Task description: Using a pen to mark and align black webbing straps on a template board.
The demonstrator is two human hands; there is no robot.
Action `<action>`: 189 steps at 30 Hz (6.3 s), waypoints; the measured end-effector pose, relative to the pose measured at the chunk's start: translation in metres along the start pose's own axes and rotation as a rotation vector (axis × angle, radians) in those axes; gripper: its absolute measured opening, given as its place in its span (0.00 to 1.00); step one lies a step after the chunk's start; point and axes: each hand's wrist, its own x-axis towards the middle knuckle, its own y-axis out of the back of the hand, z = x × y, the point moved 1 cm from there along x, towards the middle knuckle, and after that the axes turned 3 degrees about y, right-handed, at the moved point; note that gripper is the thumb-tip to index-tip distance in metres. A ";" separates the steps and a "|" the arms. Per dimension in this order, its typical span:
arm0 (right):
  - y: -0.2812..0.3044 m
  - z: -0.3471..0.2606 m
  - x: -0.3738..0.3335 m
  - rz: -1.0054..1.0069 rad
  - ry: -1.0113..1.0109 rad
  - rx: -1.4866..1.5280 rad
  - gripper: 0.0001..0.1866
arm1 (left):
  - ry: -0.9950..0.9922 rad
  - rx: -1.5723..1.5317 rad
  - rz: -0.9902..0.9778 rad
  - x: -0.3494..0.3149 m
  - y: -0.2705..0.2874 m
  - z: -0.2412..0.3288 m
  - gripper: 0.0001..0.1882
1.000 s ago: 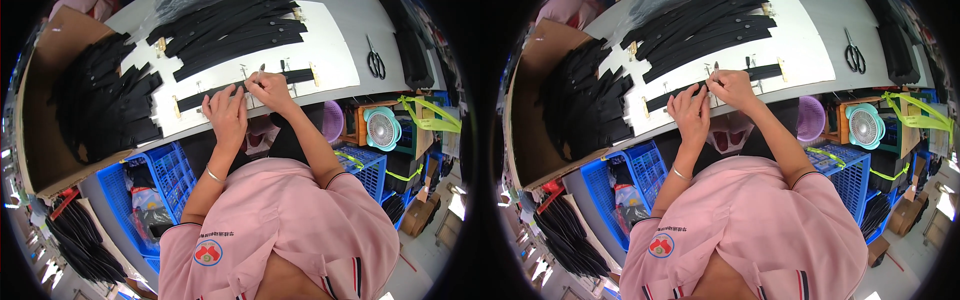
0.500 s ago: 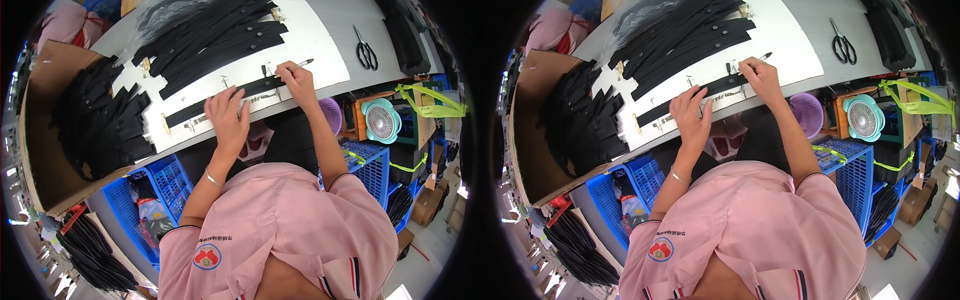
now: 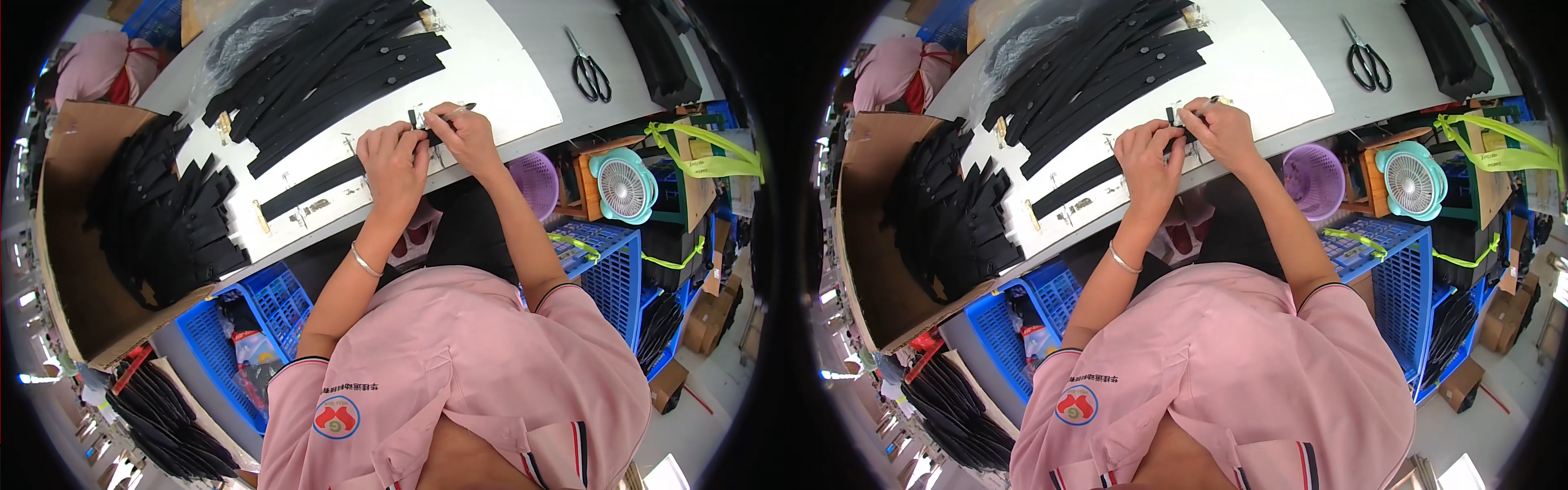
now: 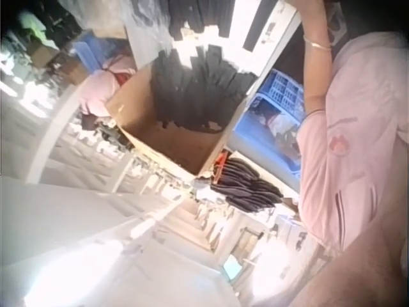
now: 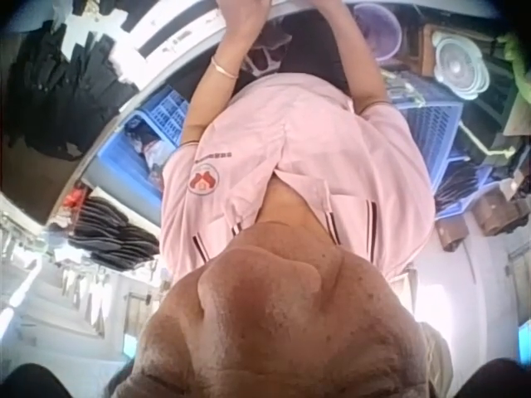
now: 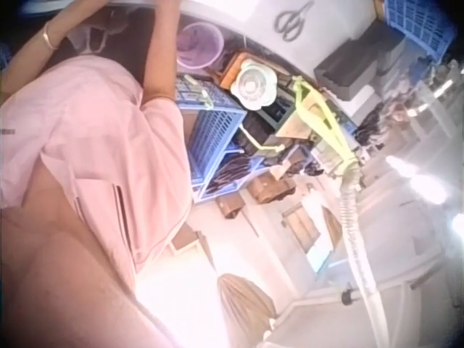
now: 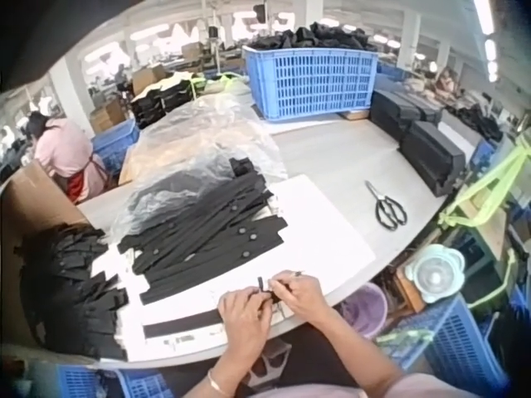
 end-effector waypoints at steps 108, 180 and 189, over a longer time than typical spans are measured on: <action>-0.046 -0.092 -0.025 -0.109 0.155 -0.104 0.08 | 0.316 0.393 0.049 -0.105 0.140 -0.085 0.30; -0.093 -0.061 -0.013 0.027 0.199 -0.089 0.09 | 0.223 0.099 -0.026 -0.072 0.086 -0.038 0.22; -0.084 -0.058 -0.015 -0.138 0.163 0.008 0.09 | 0.192 0.142 -0.015 -0.070 0.086 -0.036 0.21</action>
